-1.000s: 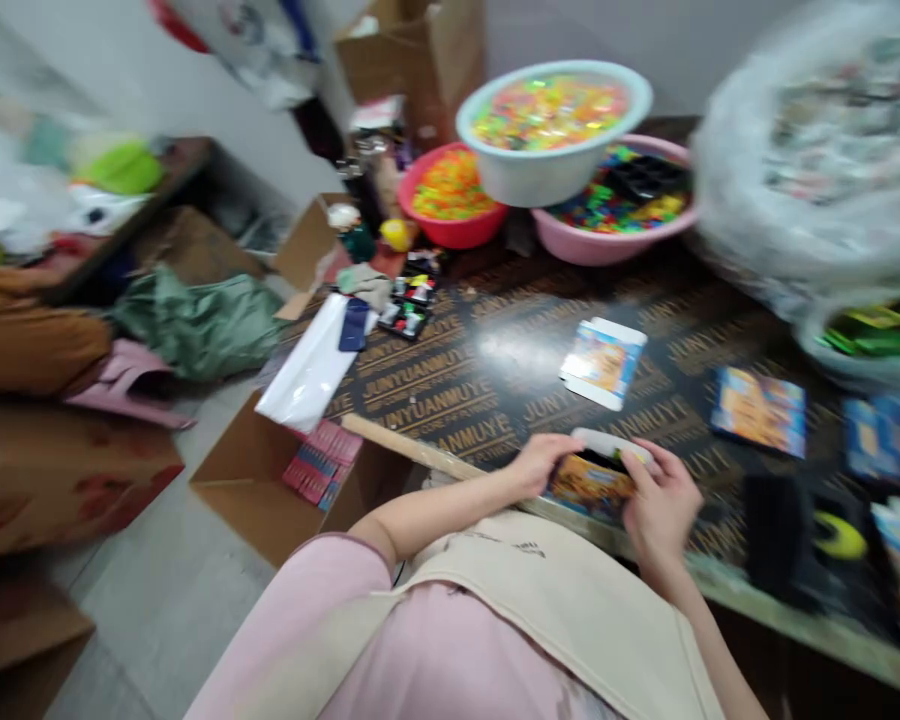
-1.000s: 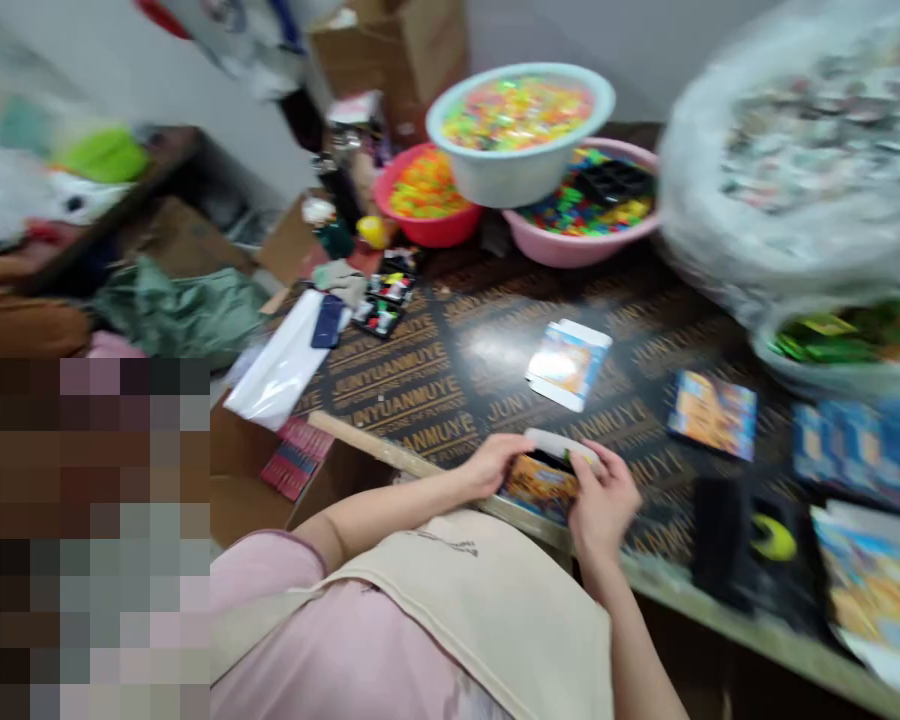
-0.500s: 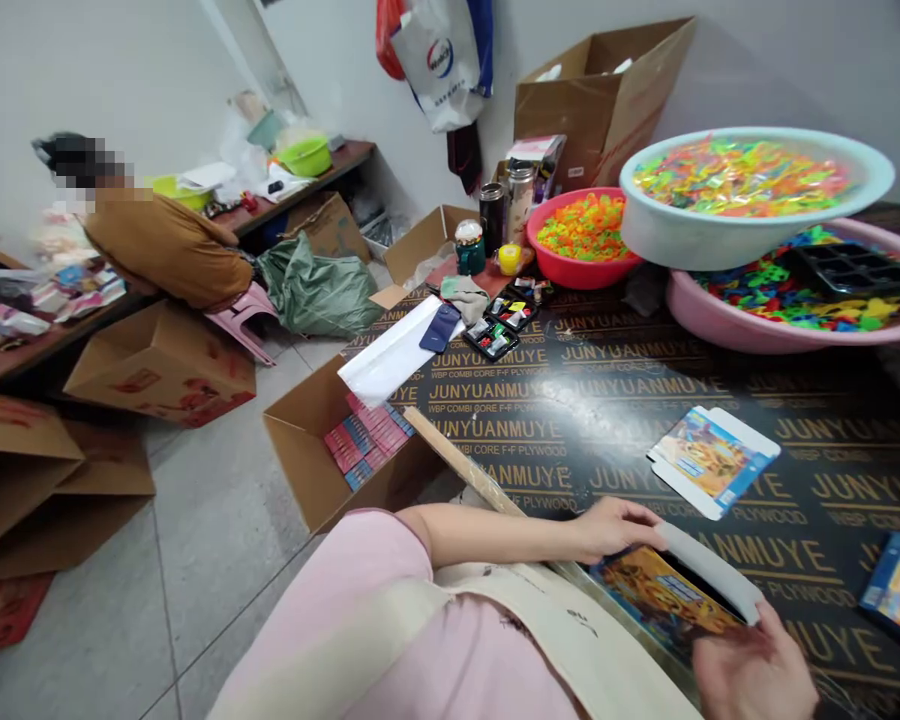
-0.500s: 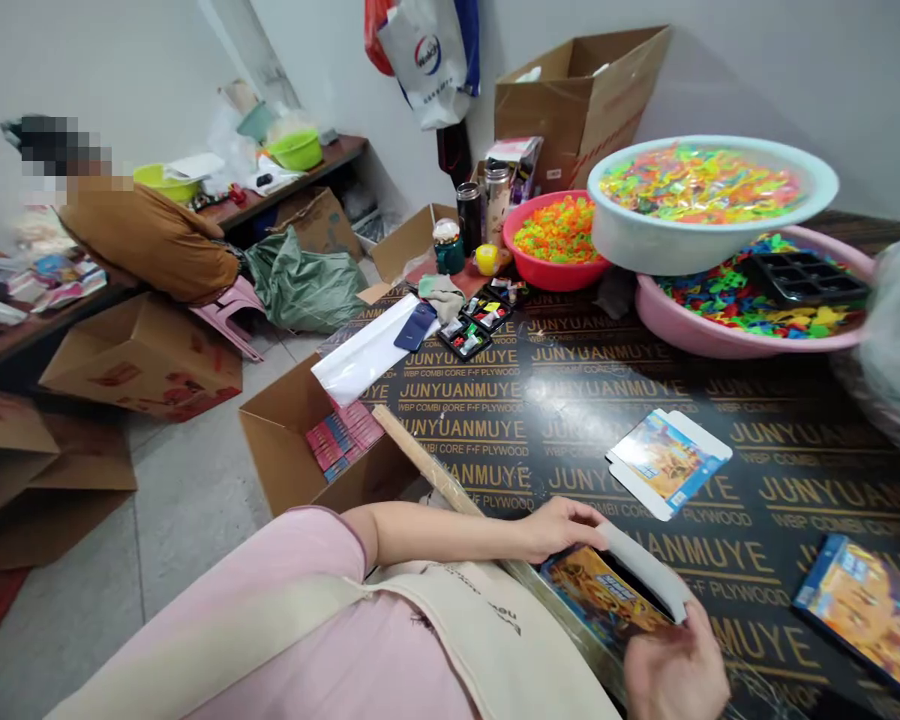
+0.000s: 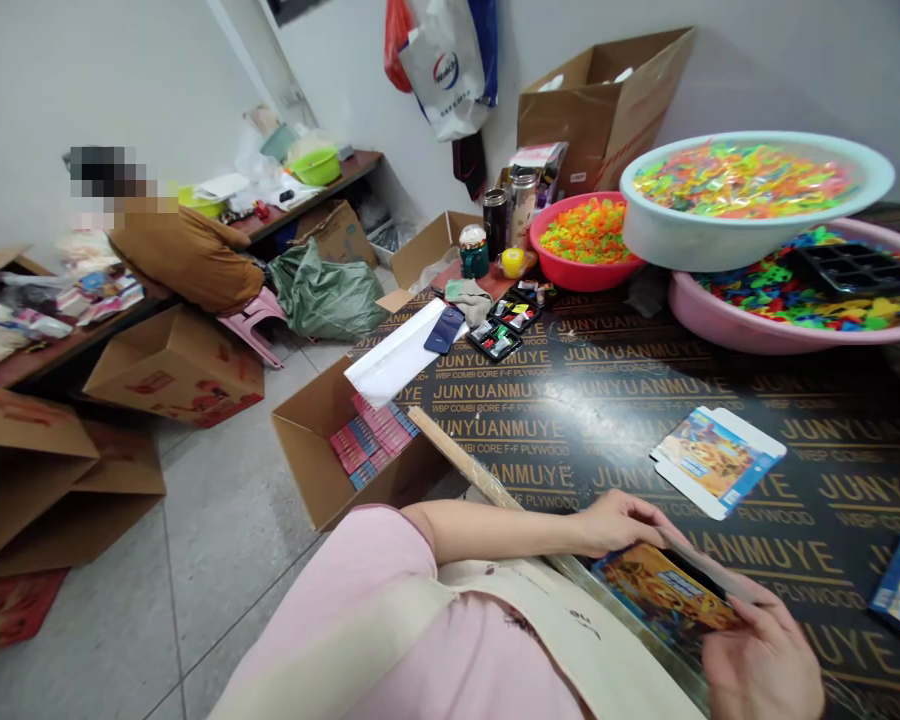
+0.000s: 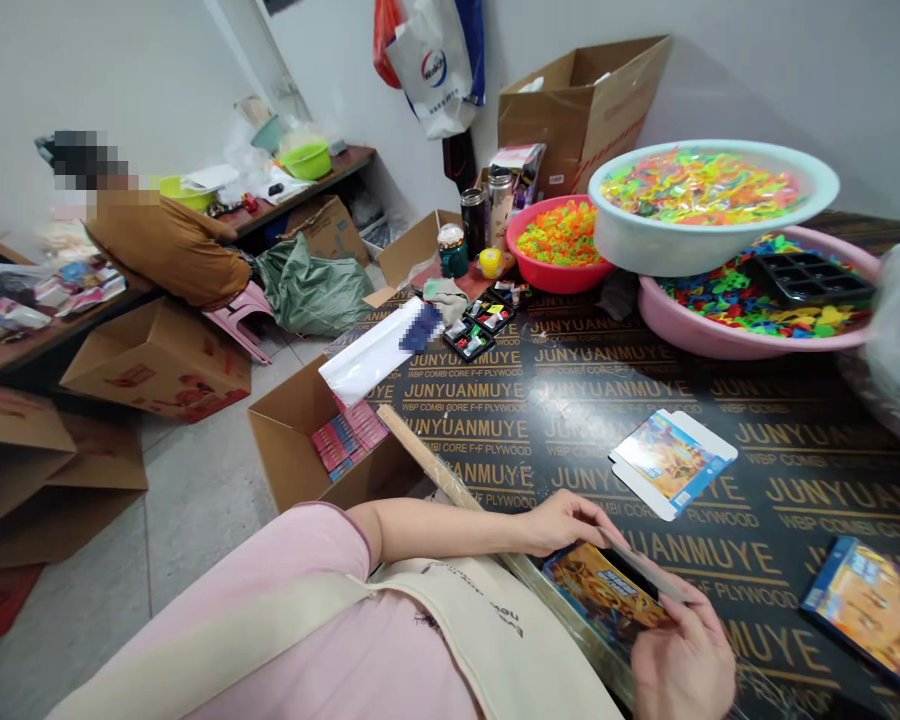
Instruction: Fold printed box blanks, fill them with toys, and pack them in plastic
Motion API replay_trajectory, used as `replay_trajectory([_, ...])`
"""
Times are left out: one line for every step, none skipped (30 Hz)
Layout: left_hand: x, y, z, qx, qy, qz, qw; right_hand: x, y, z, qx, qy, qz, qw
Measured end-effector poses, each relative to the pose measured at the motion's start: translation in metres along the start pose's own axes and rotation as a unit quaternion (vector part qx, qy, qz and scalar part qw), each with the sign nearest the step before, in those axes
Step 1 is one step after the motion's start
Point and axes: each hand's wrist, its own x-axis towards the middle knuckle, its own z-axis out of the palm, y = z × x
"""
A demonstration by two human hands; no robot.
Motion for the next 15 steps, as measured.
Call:
replay_trajectory([-0.003, 0.004, -0.001, 0.023, -0.018, 0.016, 0.999, -0.003, -0.003, 0.007, 0.018, 0.043, 0.000, 0.999])
replay_trajectory([-0.006, 0.009, -0.002, 0.055, -0.038, 0.035, 0.997, -0.006, -0.006, 0.014, 0.037, 0.081, -0.003, 0.996])
replay_trajectory([-0.009, 0.014, -0.003, 0.094, -0.058, 0.054, 0.992, -0.010, -0.009, 0.019, 0.062, 0.103, -0.003, 0.993])
replay_trajectory([-0.012, 0.019, -0.004, 0.140, -0.075, 0.072, 0.985, -0.015, -0.011, 0.023, 0.081, 0.102, -0.005, 0.991])
replay_trajectory([-0.014, 0.024, -0.004, 0.189, -0.089, 0.087, 0.974, -0.020, -0.014, 0.024, 0.087, 0.091, -0.012, 0.992])
replay_trajectory([-0.016, 0.028, -0.004, 0.238, -0.098, 0.098, 0.961, -0.026, -0.017, 0.024, 0.078, 0.076, -0.020, 0.994])
replay_trajectory([-0.017, 0.032, -0.004, 0.284, -0.105, 0.109, 0.947, -0.030, -0.020, 0.022, 0.059, 0.060, -0.027, 0.996])
replay_trajectory([-0.017, 0.036, -0.003, 0.326, -0.112, 0.119, 0.931, -0.034, -0.023, 0.019, 0.025, 0.051, -0.038, 0.998])
replay_trajectory([-0.016, 0.039, -0.003, 0.364, -0.119, 0.127, 0.915, -0.036, -0.027, 0.015, -0.021, 0.049, -0.052, 0.997])
replay_trajectory([-0.015, 0.042, -0.002, 0.397, -0.123, 0.134, 0.899, -0.036, -0.030, 0.011, -0.071, 0.049, -0.064, 0.994])
replay_trajectory([-0.014, 0.046, -0.002, 0.424, -0.124, 0.138, 0.887, -0.035, -0.033, 0.007, -0.116, 0.047, -0.071, 0.990])
replay_trajectory([-0.014, 0.050, -0.002, 0.442, -0.121, 0.138, 0.878, -0.032, -0.037, 0.005, -0.153, 0.039, -0.070, 0.985])
replay_trajectory([-0.014, 0.054, -0.002, 0.455, -0.117, 0.136, 0.872, -0.029, -0.040, 0.003, -0.186, 0.029, -0.067, 0.980])
replay_trajectory([-0.015, 0.057, -0.002, 0.458, -0.118, 0.131, 0.871, -0.026, -0.044, 0.003, -0.202, 0.014, -0.055, 0.978])
replay_trajectory([-0.016, 0.060, -0.002, 0.459, -0.123, 0.122, 0.872, -0.024, -0.048, 0.003, -0.204, -0.002, -0.043, 0.978])
